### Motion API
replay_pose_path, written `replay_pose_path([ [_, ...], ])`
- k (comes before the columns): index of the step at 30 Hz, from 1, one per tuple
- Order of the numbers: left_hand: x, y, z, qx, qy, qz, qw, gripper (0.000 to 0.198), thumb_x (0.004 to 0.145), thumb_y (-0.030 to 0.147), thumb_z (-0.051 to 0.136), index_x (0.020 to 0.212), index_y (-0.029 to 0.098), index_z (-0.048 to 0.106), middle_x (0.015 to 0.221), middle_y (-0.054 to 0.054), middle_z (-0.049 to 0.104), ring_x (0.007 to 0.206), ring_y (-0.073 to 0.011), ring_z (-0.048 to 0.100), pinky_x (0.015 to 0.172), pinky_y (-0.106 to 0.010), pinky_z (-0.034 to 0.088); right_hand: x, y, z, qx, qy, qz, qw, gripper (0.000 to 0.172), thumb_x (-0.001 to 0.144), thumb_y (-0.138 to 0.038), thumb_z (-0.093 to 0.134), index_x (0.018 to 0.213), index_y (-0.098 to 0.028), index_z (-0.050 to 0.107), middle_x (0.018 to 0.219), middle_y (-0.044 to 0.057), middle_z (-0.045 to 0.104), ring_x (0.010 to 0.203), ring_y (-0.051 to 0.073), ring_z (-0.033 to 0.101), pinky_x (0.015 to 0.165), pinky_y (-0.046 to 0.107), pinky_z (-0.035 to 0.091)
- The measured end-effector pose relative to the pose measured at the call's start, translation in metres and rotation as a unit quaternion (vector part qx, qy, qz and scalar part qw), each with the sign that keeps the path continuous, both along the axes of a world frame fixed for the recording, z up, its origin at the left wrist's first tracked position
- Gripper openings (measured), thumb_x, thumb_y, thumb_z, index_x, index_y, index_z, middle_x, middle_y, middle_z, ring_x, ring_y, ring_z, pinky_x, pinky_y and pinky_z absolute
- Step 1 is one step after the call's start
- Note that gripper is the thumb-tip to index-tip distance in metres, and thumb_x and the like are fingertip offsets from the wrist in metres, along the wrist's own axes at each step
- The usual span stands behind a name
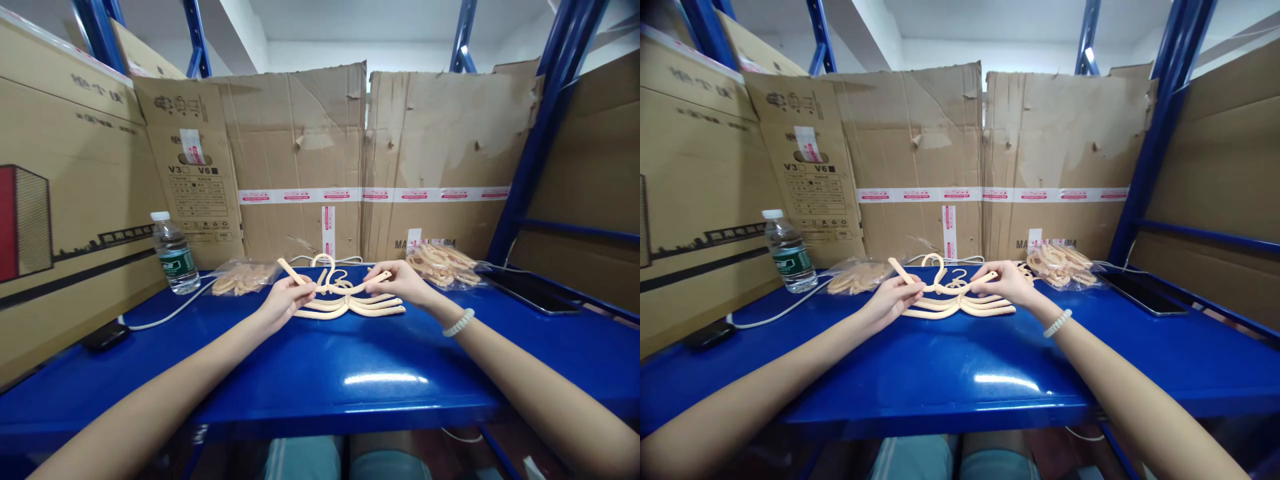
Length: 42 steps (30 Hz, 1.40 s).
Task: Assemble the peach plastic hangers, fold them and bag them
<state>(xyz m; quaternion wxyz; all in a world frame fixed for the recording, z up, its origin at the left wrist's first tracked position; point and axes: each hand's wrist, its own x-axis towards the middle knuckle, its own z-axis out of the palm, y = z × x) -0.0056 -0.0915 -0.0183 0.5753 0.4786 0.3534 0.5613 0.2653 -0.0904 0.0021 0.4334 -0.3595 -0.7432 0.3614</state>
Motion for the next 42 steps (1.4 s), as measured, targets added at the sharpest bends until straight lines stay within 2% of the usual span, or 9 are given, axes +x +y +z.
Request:
replay_pose_path([
  [6,-0.028,0.021,0.009,0.046,0.057,0.048,0.996,0.015,0.072,0.005,0.072,0.076,0.014,0.062,0.071,0.000,0.066,0.069,-0.0083,0.066,0.072,-0.017,0.056,0.018,0.008,0.009,0.116,-0.127,-0.060,0.983,0.018,0.066,-0.033,0.076,0.072,-0.018,0.070,0.073,0.004,0.072,0.073,0.022,0.067,0.069,0.032,0.051],
  [9,-0.040,0.024,0.015,0.084,0.142,0.028,0.986,0.015,0.070,0.011,0.075,0.075,0.015,0.062,0.070,-0.001,0.067,0.066,-0.0105,0.065,0.070,-0.022,0.056,0.020,0.007,0.012,0.157,-0.193,-0.067,0.966,0.011,0.066,-0.028,0.074,0.069,-0.019,0.070,0.078,0.005,0.071,0.079,0.022,0.065,0.074,0.033,0.047],
  [11,-0.046,0.022,0.021,0.120,0.220,-0.002,0.968,0.017,0.066,0.015,0.079,0.073,0.015,0.064,0.068,-0.002,0.068,0.063,-0.0121,0.065,0.065,-0.023,0.054,0.021,0.005,0.015,0.171,-0.233,-0.060,0.955,0.010,0.065,-0.027,0.074,0.067,-0.019,0.070,0.080,0.005,0.069,0.080,0.022,0.062,0.074,0.032,0.045],
  [14,-0.050,0.014,0.030,0.189,0.344,-0.055,0.918,0.018,0.061,0.020,0.082,0.066,0.014,0.066,0.065,-0.002,0.069,0.062,-0.0139,0.062,0.060,-0.023,0.049,0.027,0.004,0.018,0.155,-0.294,-0.024,0.943,0.012,0.066,-0.029,0.074,0.065,-0.018,0.069,0.071,0.004,0.067,0.071,0.019,0.059,0.065,0.029,0.043],
  [18,-0.048,0.005,0.036,0.288,0.456,-0.091,0.837,0.018,0.066,0.029,0.079,0.066,0.016,0.067,0.068,-0.001,0.067,0.068,-0.0160,0.061,0.066,-0.026,0.047,0.035,0.005,0.017,0.108,-0.352,0.023,0.929,0.016,0.067,-0.032,0.074,0.069,-0.017,0.070,0.067,0.002,0.066,0.064,0.016,0.058,0.057,0.025,0.041],
  [23,-0.042,0.002,0.030,0.375,0.532,-0.131,0.748,0.022,0.067,0.032,0.079,0.061,0.018,0.064,0.084,-0.003,0.065,0.084,-0.0193,0.059,0.079,-0.030,0.043,0.033,0.008,0.010,0.040,-0.395,0.063,0.916,0.021,0.061,-0.036,0.078,0.068,-0.018,0.070,0.060,-0.001,0.064,0.056,0.015,0.057,0.051,0.023,0.039],
  [27,-0.042,0.003,0.023,0.396,0.576,-0.131,0.703,0.022,0.071,0.031,0.078,0.060,0.017,0.065,0.088,-0.004,0.063,0.089,-0.0213,0.056,0.081,-0.031,0.042,0.031,0.009,0.006,0.018,-0.409,0.074,0.910,0.031,0.063,-0.047,0.077,0.067,-0.017,0.071,0.059,0.000,0.065,0.055,0.014,0.056,0.051,0.024,0.039],
  [32,-0.043,0.005,0.019,0.411,0.600,-0.118,0.676,0.022,0.075,0.034,0.075,0.063,0.018,0.066,0.090,-0.004,0.063,0.088,-0.0204,0.057,0.080,-0.030,0.042,0.032,0.010,0.007,0.012,-0.417,0.065,0.907,0.029,0.064,-0.046,0.076,0.067,-0.017,0.072,0.061,0.002,0.067,0.057,0.015,0.058,0.051,0.024,0.039],
  [42,-0.046,0.016,0.011,0.420,0.615,-0.069,0.664,0.020,0.082,0.035,0.067,0.071,0.018,0.067,0.088,-0.005,0.062,0.085,-0.0203,0.057,0.077,-0.030,0.042,0.032,0.015,0.003,0.056,-0.414,-0.005,0.908,0.012,0.063,-0.028,0.074,0.065,-0.018,0.068,0.061,0.001,0.066,0.059,0.017,0.059,0.053,0.025,0.039],
])
